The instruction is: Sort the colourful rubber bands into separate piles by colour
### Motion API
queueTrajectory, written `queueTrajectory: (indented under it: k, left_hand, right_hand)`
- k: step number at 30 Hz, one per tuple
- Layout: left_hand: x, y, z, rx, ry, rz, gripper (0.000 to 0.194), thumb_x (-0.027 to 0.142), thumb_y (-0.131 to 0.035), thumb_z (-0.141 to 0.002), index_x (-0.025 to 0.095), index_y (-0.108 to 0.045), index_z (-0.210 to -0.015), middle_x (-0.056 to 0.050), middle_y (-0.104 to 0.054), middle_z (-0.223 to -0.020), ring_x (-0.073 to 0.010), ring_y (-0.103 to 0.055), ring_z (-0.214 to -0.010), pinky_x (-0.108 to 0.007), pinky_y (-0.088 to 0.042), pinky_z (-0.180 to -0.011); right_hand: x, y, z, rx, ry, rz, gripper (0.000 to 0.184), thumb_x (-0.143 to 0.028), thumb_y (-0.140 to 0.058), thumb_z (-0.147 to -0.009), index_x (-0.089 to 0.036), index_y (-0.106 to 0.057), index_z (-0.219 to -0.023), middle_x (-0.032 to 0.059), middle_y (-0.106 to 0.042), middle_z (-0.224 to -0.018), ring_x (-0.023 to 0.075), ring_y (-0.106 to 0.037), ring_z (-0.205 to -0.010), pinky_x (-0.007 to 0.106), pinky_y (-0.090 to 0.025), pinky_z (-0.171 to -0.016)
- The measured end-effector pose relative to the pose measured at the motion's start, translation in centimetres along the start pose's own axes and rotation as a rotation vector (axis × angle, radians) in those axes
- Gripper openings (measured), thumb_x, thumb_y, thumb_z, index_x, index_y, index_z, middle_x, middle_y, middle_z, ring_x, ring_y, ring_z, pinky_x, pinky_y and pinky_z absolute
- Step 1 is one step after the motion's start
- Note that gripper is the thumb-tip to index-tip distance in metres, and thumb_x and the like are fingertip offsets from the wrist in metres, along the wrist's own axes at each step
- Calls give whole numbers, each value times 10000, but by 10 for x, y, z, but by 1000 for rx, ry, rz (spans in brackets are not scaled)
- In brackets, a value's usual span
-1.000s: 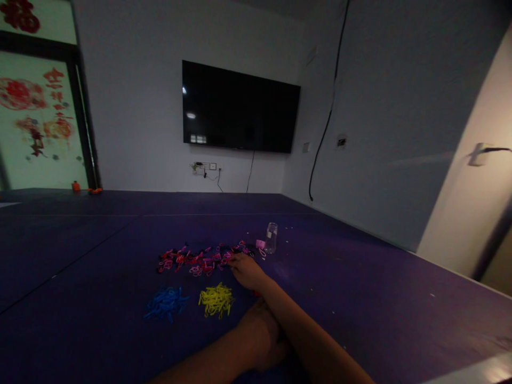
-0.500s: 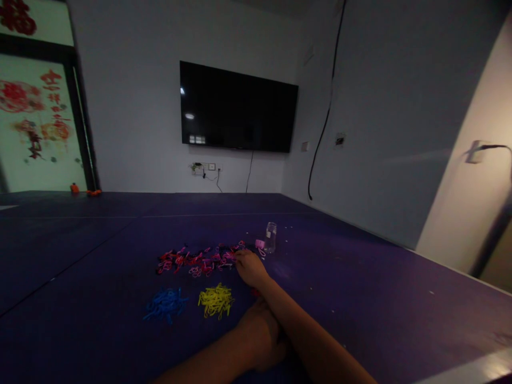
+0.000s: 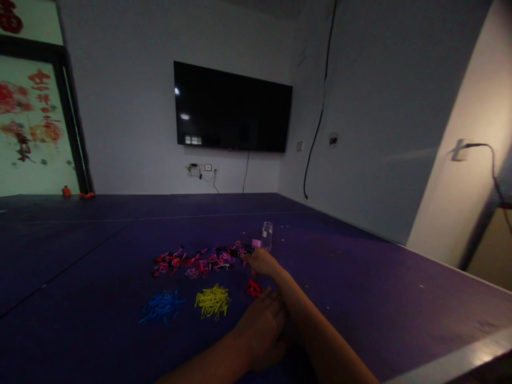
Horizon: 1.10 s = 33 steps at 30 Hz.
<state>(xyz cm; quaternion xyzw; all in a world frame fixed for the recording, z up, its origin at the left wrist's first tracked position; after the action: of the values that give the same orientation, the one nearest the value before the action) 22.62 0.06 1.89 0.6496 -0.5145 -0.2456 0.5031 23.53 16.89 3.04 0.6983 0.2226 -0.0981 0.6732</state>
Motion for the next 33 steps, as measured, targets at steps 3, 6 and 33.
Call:
queueTrajectory:
  k: [3, 6, 33]
  left_hand:
    - [-1, -1, 0, 9, -23, 9, 535, 352, -448, -892, 142, -353, -1374, -122, -400, -1413, -284, -315, -1316, -449, -282, -1092]
    - [0, -1, 0, 23, -46, 10, 554, 333, -458, -884, 140, -332, -1388, -130, -401, -1408, -292, -343, -1295, -463, -288, -1086]
    - [-3, -16, -2, -14, -65, -214, 231, 258, -496, -841, 100, -623, -952, -138, -656, -968, -255, -583, -953, -408, -431, -876]
  right_hand:
    - [-4, -1, 5, -15, -8, 89, 530, -467, -364, -916, -142, -710, -680, 88, -683, -592, 152, -651, -625, 191, -409, -559]
    - [-4, 3, 6, 28, -32, 172, 504, -489, -375, -906, -150, -722, -770, 100, -696, -645, 185, -670, -725, 212, -417, -595]
    - [-39, -15, 5, 103, 188, 12, 506, -443, -306, -947, -190, -695, -746, 37, -694, -680, 125, -631, -636, 198, -382, -573]
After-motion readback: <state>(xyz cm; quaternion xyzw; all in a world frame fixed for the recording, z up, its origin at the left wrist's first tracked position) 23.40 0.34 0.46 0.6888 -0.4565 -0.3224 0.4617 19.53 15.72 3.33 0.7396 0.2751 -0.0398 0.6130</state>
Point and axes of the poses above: each hand's wrist, its own z-axis away from the middle knuckle, its own y-axis out of the back of the hand, x = y × z, the point moved 10 cm from there along -z, towards the middle knuckle
